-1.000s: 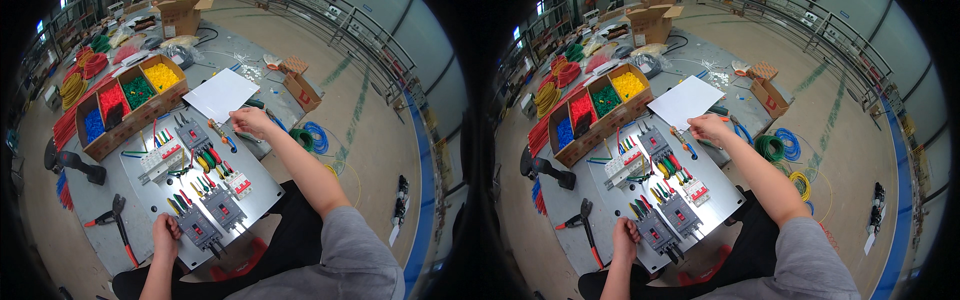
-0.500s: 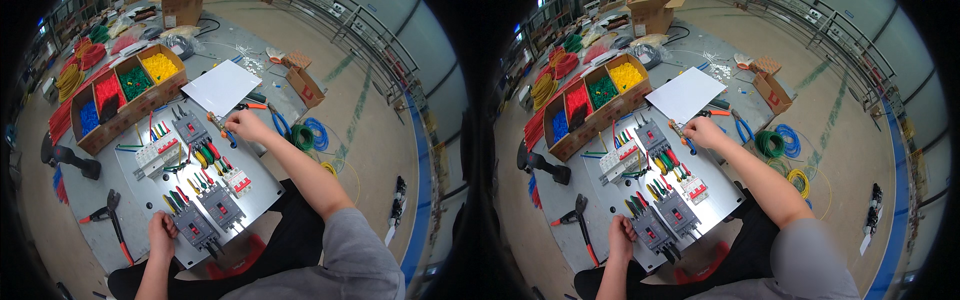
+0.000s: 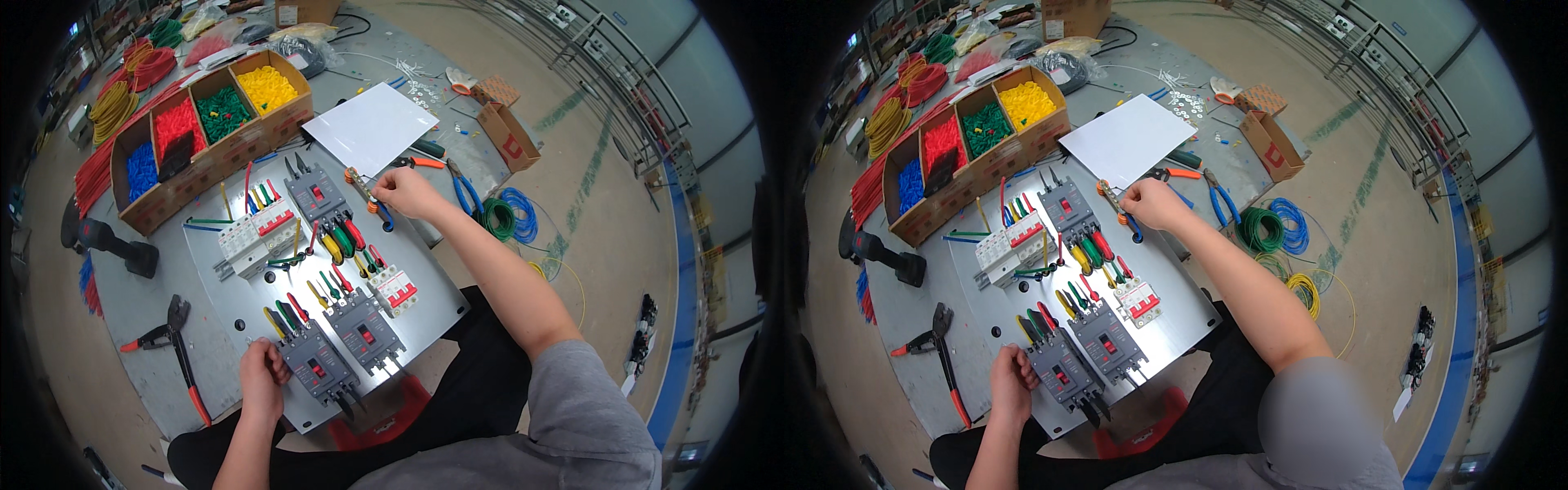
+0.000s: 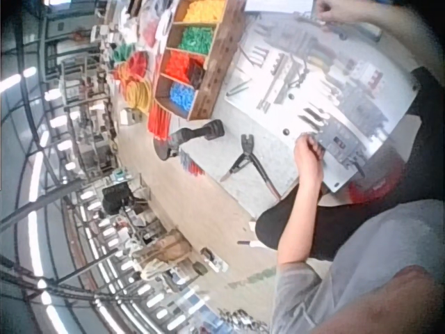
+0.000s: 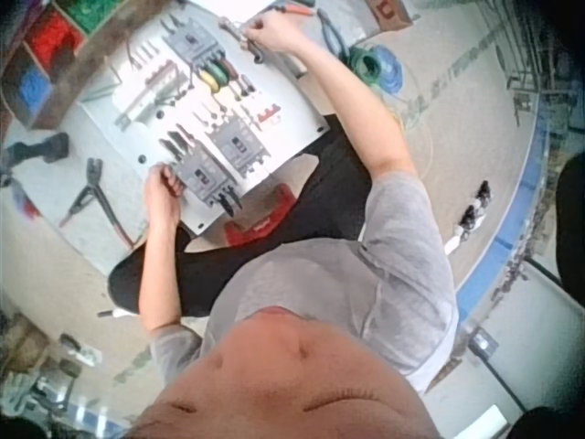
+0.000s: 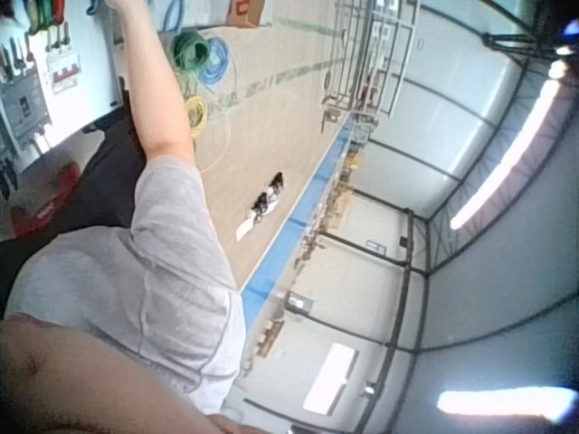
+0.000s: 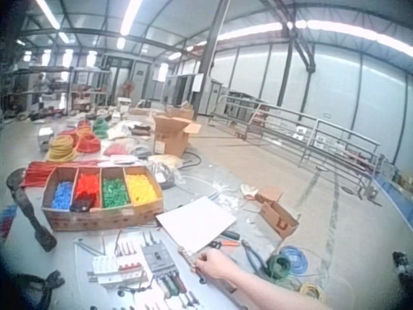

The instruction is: The person assembles an electrical panel by connecting colored wires to circuit breakers and terminal blocks. They use pliers and screwdrivers to strip, cut, and secure the wires while referencing a document on the table.

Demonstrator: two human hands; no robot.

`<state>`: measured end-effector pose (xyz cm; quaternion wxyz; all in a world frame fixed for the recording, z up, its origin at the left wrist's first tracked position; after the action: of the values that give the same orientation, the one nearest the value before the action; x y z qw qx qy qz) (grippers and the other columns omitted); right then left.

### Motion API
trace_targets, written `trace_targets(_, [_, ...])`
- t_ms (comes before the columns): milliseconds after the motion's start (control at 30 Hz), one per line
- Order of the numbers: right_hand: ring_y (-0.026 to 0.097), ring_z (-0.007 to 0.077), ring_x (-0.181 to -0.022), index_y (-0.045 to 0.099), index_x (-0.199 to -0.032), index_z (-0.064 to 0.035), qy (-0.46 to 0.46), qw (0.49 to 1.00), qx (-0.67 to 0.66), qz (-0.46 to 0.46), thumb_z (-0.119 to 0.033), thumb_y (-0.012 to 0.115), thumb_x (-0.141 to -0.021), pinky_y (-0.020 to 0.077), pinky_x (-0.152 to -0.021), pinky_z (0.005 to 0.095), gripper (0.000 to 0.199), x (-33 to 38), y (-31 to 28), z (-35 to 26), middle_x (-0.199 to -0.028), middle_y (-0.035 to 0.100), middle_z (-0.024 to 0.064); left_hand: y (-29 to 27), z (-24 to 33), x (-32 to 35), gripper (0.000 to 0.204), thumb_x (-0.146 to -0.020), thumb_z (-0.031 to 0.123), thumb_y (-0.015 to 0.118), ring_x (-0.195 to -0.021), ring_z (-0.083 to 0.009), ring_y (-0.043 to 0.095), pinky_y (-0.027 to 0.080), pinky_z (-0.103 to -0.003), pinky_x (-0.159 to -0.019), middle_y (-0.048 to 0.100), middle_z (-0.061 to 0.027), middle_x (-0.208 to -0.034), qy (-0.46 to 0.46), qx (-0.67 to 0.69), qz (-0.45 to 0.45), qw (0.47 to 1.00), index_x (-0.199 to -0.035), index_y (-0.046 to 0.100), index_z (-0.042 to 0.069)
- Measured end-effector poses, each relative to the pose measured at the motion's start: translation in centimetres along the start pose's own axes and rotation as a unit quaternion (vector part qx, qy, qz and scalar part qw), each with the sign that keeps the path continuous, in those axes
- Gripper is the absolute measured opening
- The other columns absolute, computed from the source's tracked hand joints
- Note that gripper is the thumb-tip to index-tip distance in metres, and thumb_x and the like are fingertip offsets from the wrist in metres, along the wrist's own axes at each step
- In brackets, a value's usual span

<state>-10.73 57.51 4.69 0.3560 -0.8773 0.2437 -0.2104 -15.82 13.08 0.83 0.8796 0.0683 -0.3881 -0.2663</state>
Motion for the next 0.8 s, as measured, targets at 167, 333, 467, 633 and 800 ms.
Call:
trace_targets(167, [0.077,0.0296,-0.088,0.081,-0.104,-0.0013,-0.020,0.999,0.050,0.006,-0.024,0.076,-0.098,0.0600,-0.084,0.0421,0.024,-0.1,-0.1,-0.3,-0.096,0.081,0.0156,-0.1,-0.3,0.1,0.034,-0.104,0.037,0.057,-0.056,-0.0122,0.039,0.032,-0.031,-0.056,0.042,0.0033,-0.064,-0.006,-0.001,-0.002,1.000,-0.078,0.047,0.018])
trace_targets(333, [0.077,0.0296,-0.089,0.078,-0.104,-0.0014,-0.052,0.998,0.035,0.031,-0.020,0.076,-0.098,0.0599,-0.084,0.0418,0.020,0.2,-0.3,-0.6,-0.096,0.080,0.0153,0.0,-0.4,0.1,0.034,-0.104,0.037,0.057,-0.056,-0.0121,0.040,0.032,-0.030,-0.056,0.042,0.0037,-0.063,-0.004,0.000,-0.005,1.000,-0.078,0.047,0.018])
trace_targets(467, [0.077,0.0298,-0.088,0.078,-0.103,-0.0006,-0.071,0.996,0.041,0.029,-0.018,0.076,-0.098,0.0600,-0.084,0.0421,0.019,1.0,-0.3,-1.6,-0.096,0.080,0.0154,0.1,-0.2,0.2,0.034,-0.104,0.036,0.057,-0.056,-0.0117,0.040,0.032,-0.030,-0.056,0.042,0.0043,-0.062,0.000,-0.001,-0.004,1.000,-0.078,0.047,0.018])
trace_targets(633, [0.077,0.0323,-0.086,0.081,-0.101,0.0008,-0.082,0.992,0.094,0.032,-0.018,0.077,-0.096,0.0602,-0.082,0.0428,0.020,2.2,-0.2,-3.1,-0.094,0.080,0.0184,0.0,-0.4,0.2,0.034,-0.105,0.036,0.057,-0.056,-0.0116,0.039,0.031,-0.030,-0.056,0.042,0.0045,-0.062,-0.004,0.002,0.000,1.000,-0.077,0.047,0.018])
trace_targets(800, [0.077,0.0346,-0.084,0.082,-0.096,0.0015,-0.066,0.992,0.092,0.049,-0.019,0.078,-0.095,0.0601,-0.081,0.0441,0.021,2.3,0.4,-2.7,-0.090,0.080,0.0202,0.0,-0.3,0.2,0.034,-0.104,0.035,0.057,-0.056,-0.0118,0.038,0.031,-0.031,-0.057,0.042,0.0045,-0.063,-0.007,0.007,0.002,1.000,-0.077,0.047,0.018])
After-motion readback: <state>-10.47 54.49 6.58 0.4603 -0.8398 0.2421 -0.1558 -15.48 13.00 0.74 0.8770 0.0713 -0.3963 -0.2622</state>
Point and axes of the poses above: each hand's wrist, its own x-axis away from the middle knuckle, its own y-axis out of the palm, z = x × y, the point moved 5 cm from there along -x, towards the middle knuckle
